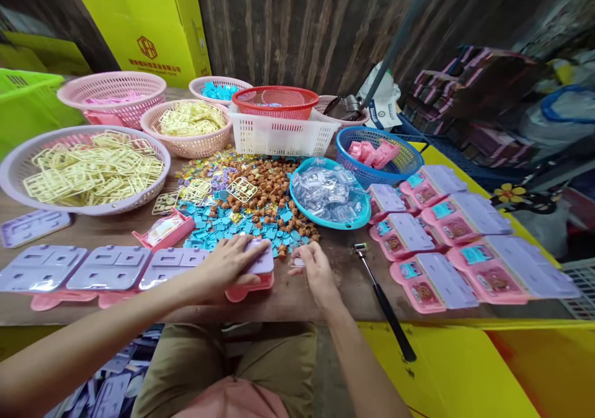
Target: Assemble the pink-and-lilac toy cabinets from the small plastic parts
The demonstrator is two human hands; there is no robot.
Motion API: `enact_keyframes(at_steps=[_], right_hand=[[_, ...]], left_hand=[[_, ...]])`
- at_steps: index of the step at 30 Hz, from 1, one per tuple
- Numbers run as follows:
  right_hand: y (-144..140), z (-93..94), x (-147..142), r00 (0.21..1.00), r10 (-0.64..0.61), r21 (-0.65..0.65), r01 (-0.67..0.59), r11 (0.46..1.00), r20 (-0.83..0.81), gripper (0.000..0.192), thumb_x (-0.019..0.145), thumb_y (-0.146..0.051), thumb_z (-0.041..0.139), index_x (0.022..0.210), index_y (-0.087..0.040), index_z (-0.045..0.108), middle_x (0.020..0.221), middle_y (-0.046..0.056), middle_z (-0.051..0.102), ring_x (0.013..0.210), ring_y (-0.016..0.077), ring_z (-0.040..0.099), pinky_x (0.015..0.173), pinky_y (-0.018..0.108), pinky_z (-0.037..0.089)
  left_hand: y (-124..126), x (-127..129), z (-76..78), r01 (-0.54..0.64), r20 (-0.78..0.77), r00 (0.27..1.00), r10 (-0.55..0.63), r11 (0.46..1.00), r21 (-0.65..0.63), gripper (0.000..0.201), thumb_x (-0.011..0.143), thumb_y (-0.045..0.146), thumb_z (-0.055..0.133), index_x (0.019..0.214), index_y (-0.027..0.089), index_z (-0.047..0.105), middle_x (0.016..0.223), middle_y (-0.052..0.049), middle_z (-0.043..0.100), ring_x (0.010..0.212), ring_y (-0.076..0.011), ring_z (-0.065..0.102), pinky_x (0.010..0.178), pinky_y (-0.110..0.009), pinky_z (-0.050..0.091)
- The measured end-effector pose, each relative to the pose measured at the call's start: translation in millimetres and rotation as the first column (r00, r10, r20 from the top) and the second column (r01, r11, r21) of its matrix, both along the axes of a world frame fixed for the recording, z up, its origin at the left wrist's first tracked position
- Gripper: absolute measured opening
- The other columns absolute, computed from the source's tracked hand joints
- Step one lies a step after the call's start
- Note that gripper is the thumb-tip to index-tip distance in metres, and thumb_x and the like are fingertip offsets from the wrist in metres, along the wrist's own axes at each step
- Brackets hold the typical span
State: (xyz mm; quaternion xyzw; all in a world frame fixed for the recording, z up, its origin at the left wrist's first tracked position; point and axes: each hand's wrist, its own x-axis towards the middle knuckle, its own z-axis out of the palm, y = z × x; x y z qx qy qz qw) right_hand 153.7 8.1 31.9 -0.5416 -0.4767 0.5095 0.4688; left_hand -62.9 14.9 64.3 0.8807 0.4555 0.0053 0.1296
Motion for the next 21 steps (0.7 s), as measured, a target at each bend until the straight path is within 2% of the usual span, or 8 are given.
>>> enact_keyframes(at_steps=[3, 5, 7, 9, 13, 17, 21], right_hand=[[-11.8, 2.3, -14.1, 0.967, -0.026, 0.115, -0.004, 0.993, 0.253, 0.029, 0.085, -0.048, 0.042, 0.077, -0.020, 0.047, 0.066, -0.003, 0.052, 0.050, 0.0095, 0.048, 0.043, 0.020, 0.040], [-16.7, 4.8, -22.3, 0.914, -0.053, 0.215, -0.038, 0.976, 0.402, 0.021, 0.088, -0.038, 0.038, 0.092, -0.020, 0.048, 0.067, -0.002, 0.054, 0.053, 0.0112, 0.051, 0.046, 0.021, 0.041], [-19.2, 6.0, -28.0, 0.854, -0.065, 0.305, -0.112, 0.946, 0.516, 0.024, 0.089, -0.030, 0.035, 0.109, -0.019, 0.045, 0.073, 0.001, 0.060, 0.058, 0.0131, 0.056, 0.054, 0.023, 0.044], [-19.9, 5.0, -31.3, 0.791, -0.104, 0.375, -0.166, 0.912, 0.603, 0.030, 0.090, -0.025, 0.032, 0.117, -0.019, 0.043, 0.080, 0.004, 0.064, 0.060, 0.0146, 0.059, 0.059, 0.025, 0.046], [-17.5, -0.7, -34.4, 0.682, -0.206, 0.450, -0.199, 0.871, 0.701, 0.030, 0.089, -0.021, 0.031, 0.112, -0.019, 0.049, 0.093, 0.009, 0.068, 0.068, 0.0167, 0.065, 0.063, 0.025, 0.048], [-12.8, -3.0, -35.2, 0.590, -0.247, 0.455, -0.232, 0.860, 0.769, 0.027, 0.089, -0.020, 0.032, 0.106, -0.019, 0.053, 0.092, 0.009, 0.070, 0.073, 0.0189, 0.068, 0.061, 0.024, 0.048], [-7.7, 0.3, -35.9, 0.534, -0.257, 0.449, -0.268, 0.852, 0.806, 0.028, 0.090, -0.021, 0.031, 0.104, -0.016, 0.055, 0.085, 0.009, 0.071, 0.065, 0.0198, 0.068, 0.054, 0.024, 0.046]], left_hand=[[22.2, 0.8, 5.0, -0.016, 0.127, 0.991, 0.040, 0.982, -0.187, 0.059, 0.086, 0.053, 0.040, 0.138, 0.025, 0.034, 0.117, -0.012, 0.053, 0.105, -0.0268, 0.051, 0.087, -0.038, 0.040], [33.5, 1.1, 8.0, -0.007, 0.201, 0.977, 0.065, 0.961, -0.275, 0.059, 0.087, 0.056, 0.036, 0.136, 0.024, 0.038, 0.114, -0.011, 0.056, 0.100, -0.0241, 0.054, 0.085, -0.033, 0.041], [40.0, 0.5, 8.8, 0.011, 0.246, 0.966, 0.072, 0.947, -0.320, 0.060, 0.086, 0.057, 0.036, 0.135, 0.023, 0.041, 0.113, -0.010, 0.059, 0.098, -0.0231, 0.056, 0.084, -0.030, 0.041], [43.3, -0.6, 7.7, 0.013, 0.275, 0.957, 0.092, 0.934, -0.357, 0.060, 0.085, 0.058, 0.036, 0.133, 0.022, 0.043, 0.114, -0.008, 0.062, 0.097, -0.0222, 0.058, 0.082, -0.027, 0.041], [47.3, -2.6, 6.2, -0.009, 0.283, 0.949, 0.138, 0.911, -0.412, 0.060, 0.085, 0.058, 0.037, 0.130, 0.019, 0.047, 0.114, -0.006, 0.064, 0.094, -0.0203, 0.060, 0.079, -0.023, 0.042], [50.1, -3.3, 8.9, 0.004, 0.298, 0.945, 0.133, 0.907, -0.421, 0.057, 0.085, 0.058, 0.036, 0.126, 0.021, 0.051, 0.109, -0.003, 0.066, 0.089, -0.0186, 0.061, 0.073, -0.021, 0.042], [52.9, -3.9, 9.1, 0.053, 0.333, 0.938, 0.098, 0.907, -0.417, 0.056, 0.085, 0.057, 0.036, 0.124, 0.021, 0.053, 0.111, -0.002, 0.065, 0.087, -0.0169, 0.060, 0.072, -0.019, 0.041]])
